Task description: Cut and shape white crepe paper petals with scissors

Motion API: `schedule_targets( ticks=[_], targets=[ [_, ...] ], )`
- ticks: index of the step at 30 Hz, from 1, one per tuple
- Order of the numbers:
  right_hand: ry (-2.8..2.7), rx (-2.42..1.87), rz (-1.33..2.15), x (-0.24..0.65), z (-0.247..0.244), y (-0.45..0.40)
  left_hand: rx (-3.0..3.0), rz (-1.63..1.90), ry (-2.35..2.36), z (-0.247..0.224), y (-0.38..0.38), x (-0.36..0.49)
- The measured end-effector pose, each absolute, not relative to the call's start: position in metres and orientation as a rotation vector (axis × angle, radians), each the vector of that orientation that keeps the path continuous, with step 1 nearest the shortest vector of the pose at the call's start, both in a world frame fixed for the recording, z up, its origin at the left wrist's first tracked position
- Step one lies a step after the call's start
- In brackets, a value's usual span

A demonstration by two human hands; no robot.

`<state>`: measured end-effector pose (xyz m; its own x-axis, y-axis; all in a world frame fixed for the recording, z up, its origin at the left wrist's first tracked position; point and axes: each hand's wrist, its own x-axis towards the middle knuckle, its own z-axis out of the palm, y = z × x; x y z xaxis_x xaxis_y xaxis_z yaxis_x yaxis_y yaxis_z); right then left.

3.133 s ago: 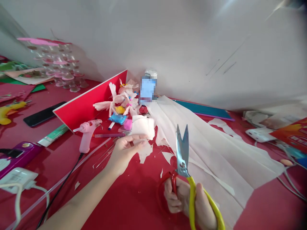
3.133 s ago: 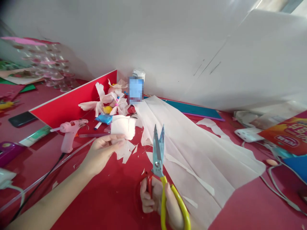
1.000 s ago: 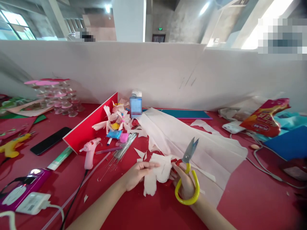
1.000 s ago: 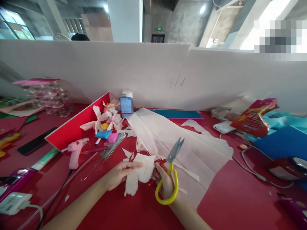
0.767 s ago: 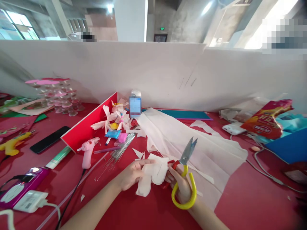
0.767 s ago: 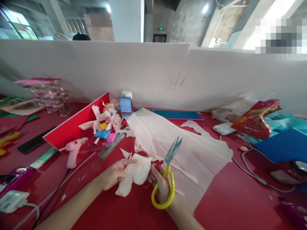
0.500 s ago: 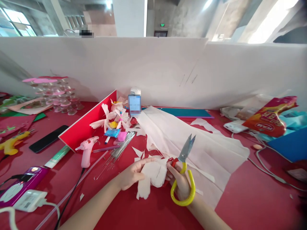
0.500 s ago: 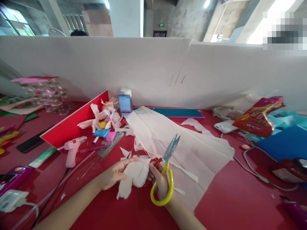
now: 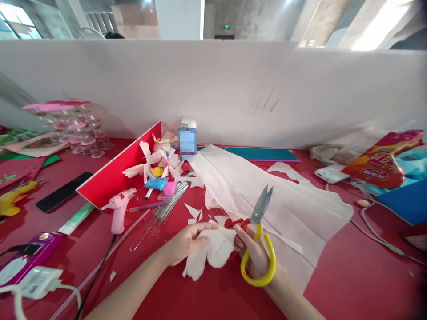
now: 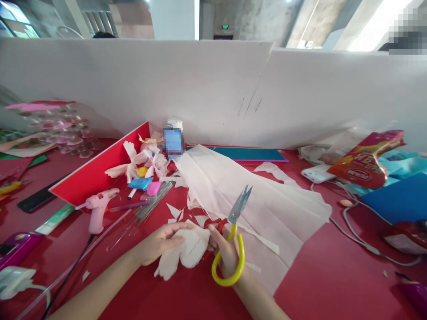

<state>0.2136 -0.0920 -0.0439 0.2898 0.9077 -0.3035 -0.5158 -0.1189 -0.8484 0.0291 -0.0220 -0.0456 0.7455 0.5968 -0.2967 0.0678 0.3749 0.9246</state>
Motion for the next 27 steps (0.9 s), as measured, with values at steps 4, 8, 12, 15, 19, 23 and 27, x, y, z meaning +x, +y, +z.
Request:
schedule_targets(
  ticks=[4, 8, 12, 15, 19, 23, 27],
  targets=[
    [-0.484, -1.192, 1.253, 0.2115, -0.0391, -0.0944, 1.166, 0.374, 0.621, -0.044, -0.0204, 0.028],
    [-0.495, -1.235, 1.209, 0.2111, -0.039, -0.0948, 1.239, 0.361, 0.642, -0.0423, -0.0193, 0.0279],
    [-0.515, -1.268, 1.184, 0.2113, -0.0382, -0.0919, 1.266, 0.354, 0.693, -0.039, -0.0204, 0.0282],
    [-0.546, -1.29, 1.166, 0.2116, -0.0381, -0.0896, 1.231, 0.345, 0.691, -0.0365, -0.0203, 0.0284],
    [-0.599, -1.329, 1.137, 0.2137, -0.0386, -0.0882, 1.241, 0.364, 0.655, -0.0388, -0.0184, 0.0274],
    [-0.651, -1.358, 1.17, 0.2135, -0.036, -0.0891, 1.276, 0.416, 0.666, -0.0446, -0.0173, 0.0266],
    [-0.673, -1.343, 1.248, 0.2079, -0.0329, -0.0901, 1.218, 0.444, 0.678, -0.0453, -0.0176, 0.0278]
  ],
)
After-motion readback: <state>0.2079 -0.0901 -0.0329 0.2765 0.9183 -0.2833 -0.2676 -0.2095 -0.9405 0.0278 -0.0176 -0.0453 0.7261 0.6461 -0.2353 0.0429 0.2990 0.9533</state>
